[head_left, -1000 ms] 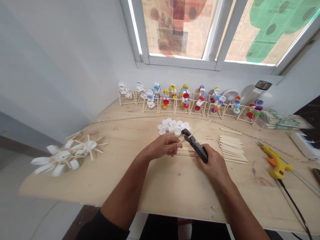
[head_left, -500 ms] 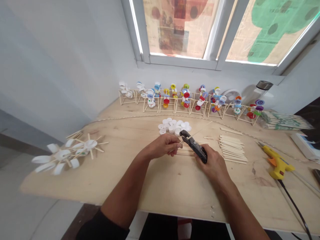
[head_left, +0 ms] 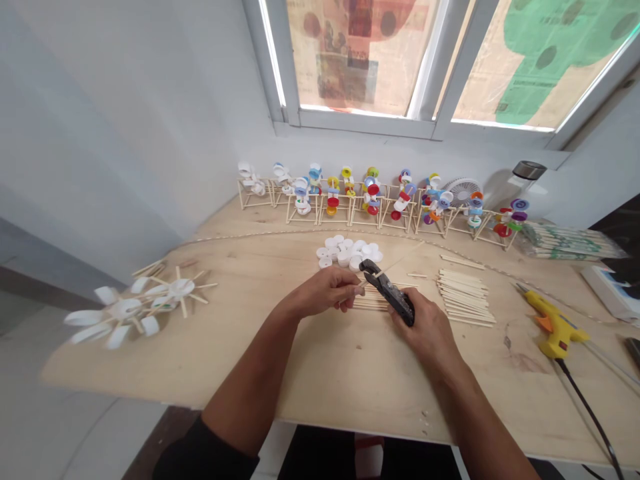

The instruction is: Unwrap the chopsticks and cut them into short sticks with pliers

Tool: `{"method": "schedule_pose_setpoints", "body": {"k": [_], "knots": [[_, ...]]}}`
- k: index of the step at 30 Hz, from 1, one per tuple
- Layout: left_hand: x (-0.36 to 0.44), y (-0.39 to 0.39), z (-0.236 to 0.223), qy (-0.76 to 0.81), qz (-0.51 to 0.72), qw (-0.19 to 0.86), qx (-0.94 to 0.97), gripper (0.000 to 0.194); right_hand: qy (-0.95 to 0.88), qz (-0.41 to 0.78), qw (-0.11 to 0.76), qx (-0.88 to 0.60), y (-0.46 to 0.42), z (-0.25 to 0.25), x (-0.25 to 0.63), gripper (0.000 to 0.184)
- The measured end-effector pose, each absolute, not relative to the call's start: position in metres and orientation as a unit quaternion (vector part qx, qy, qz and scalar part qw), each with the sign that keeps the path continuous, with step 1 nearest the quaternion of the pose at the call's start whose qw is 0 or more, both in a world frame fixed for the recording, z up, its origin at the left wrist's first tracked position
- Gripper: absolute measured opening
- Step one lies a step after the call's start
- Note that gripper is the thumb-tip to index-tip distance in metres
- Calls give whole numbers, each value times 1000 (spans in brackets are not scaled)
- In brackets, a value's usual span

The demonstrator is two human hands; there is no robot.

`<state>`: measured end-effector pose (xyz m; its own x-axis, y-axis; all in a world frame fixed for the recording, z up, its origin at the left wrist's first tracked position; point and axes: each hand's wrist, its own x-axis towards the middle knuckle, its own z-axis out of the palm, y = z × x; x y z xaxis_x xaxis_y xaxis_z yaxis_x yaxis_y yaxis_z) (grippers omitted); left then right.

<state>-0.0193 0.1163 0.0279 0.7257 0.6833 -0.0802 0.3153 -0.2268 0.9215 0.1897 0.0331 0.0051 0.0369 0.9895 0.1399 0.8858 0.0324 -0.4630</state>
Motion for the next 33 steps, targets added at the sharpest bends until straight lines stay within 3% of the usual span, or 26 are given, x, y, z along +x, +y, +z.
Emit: {"method": "schedule_pose_setpoints", "body": {"k": [33], "knots": [[-20, 116, 31, 327, 172, 532, 761, 29, -686, 115, 215, -686, 32, 5, 190, 19]]}}
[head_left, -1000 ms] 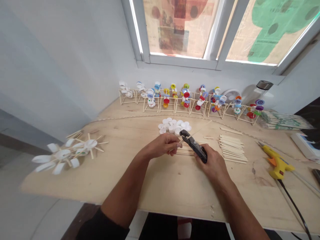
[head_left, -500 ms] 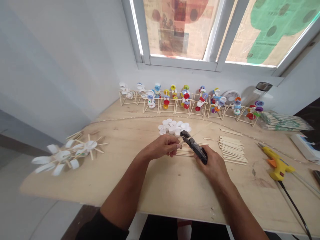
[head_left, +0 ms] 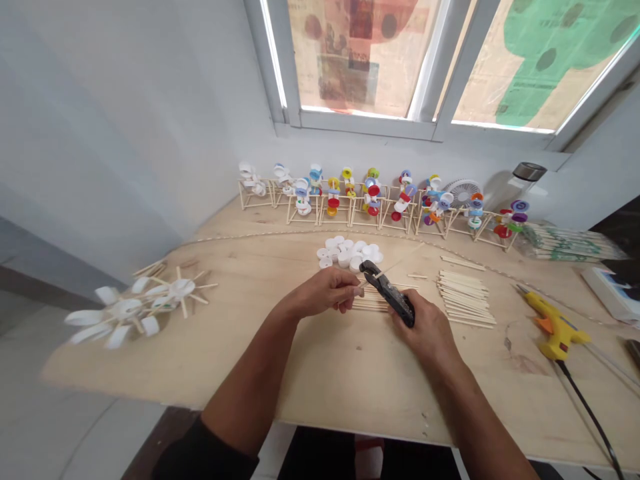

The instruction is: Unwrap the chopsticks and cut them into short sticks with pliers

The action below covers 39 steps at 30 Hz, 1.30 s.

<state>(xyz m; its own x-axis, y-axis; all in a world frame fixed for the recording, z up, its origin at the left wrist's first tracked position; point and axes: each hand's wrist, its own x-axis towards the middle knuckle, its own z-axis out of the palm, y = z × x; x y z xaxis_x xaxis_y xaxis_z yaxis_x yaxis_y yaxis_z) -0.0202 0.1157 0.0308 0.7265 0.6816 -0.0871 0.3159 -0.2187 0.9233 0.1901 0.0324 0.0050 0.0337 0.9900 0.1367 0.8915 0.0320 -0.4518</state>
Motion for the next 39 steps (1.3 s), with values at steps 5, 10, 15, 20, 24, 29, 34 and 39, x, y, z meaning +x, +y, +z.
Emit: {"method": "schedule_pose_setpoints", "body": {"k": [5, 10, 15, 20, 24, 29, 34, 39], "knots": [[-21, 116, 31, 343, 164, 534, 755, 31, -684, 108, 200, -693, 33, 4, 190, 15], [-21, 116, 31, 349, 167, 530, 755, 31, -684, 100, 174, -702, 34, 2, 190, 13], [-21, 116, 34, 342, 167, 530, 758, 32, -681, 88, 165, -708, 33, 0, 189, 14], [-21, 116, 33, 336, 177, 526, 760, 31, -678, 75, 152, -716, 34, -1, 188, 15], [-21, 117, 32, 332, 179, 527, 761, 29, -672, 68, 139, -724, 35, -1, 188, 15], [-22, 119, 30, 325, 180, 530, 762, 28, -665, 62, 121, -735, 36, 1, 186, 15], [-23, 121, 25, 334, 182, 541, 751, 26, -661, 56, 108, -741, 35, 2, 184, 17], [-22, 120, 24, 328, 189, 551, 743, 26, -659, 46, 92, -745, 34, 2, 185, 19]]}}
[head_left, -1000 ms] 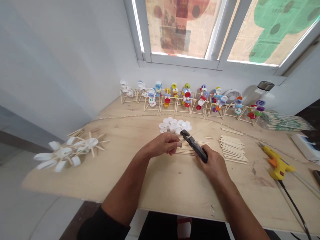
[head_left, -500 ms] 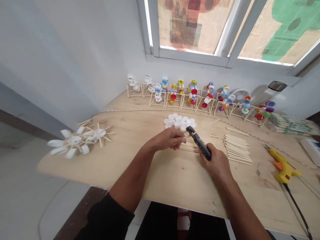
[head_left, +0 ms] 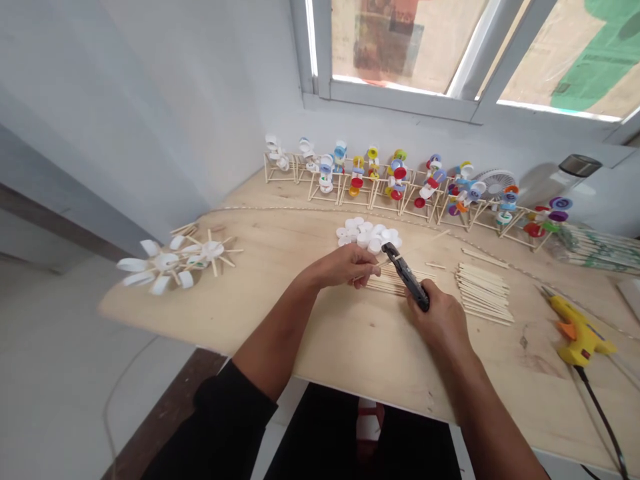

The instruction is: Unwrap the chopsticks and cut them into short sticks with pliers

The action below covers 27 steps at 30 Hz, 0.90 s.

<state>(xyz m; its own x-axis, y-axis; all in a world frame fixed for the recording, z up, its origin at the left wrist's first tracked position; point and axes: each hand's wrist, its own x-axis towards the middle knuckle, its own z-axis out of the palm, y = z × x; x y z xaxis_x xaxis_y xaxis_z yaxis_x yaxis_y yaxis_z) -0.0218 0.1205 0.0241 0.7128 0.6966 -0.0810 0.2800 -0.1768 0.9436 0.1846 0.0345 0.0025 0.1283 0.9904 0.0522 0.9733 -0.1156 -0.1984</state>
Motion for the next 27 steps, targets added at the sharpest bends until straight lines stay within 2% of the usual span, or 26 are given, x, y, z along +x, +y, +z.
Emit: {"method": "schedule_pose_setpoints", "body": {"k": [27], "knots": [[-20, 118, 25, 326, 216, 584, 712, 28, -652, 51, 88, -751, 36, 2, 185, 20]]}}
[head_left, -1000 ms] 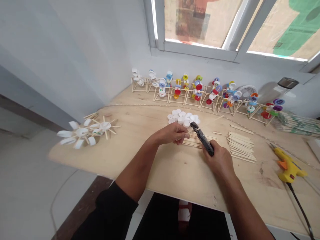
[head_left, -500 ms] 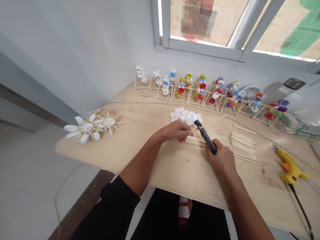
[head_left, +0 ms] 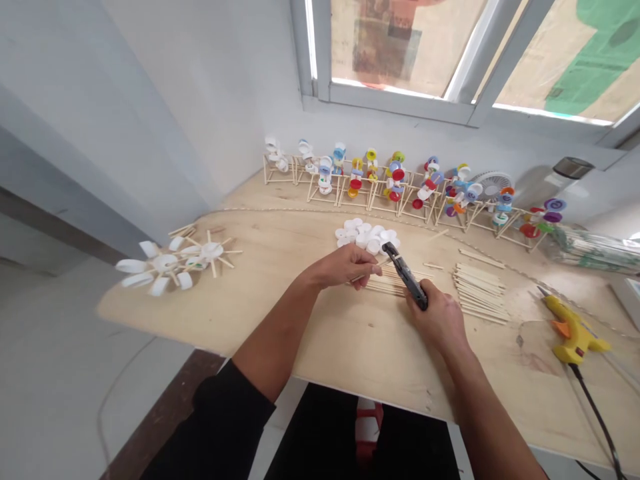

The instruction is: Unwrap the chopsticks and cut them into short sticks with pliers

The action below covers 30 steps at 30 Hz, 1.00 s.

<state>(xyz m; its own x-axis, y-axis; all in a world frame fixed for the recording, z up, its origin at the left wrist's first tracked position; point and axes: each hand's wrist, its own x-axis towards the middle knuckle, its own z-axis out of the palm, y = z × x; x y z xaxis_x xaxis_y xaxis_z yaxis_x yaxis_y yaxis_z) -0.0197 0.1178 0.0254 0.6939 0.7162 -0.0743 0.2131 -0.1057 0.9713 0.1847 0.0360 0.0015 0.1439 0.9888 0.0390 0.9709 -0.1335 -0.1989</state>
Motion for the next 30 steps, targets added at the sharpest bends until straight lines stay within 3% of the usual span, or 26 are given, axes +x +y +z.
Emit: {"method": "schedule_pose_setpoints", "body": {"k": [30], "knots": [[-18, 118, 28, 344, 199, 558, 728, 28, -651, 27, 76, -754, 37, -1, 181, 25]]}}
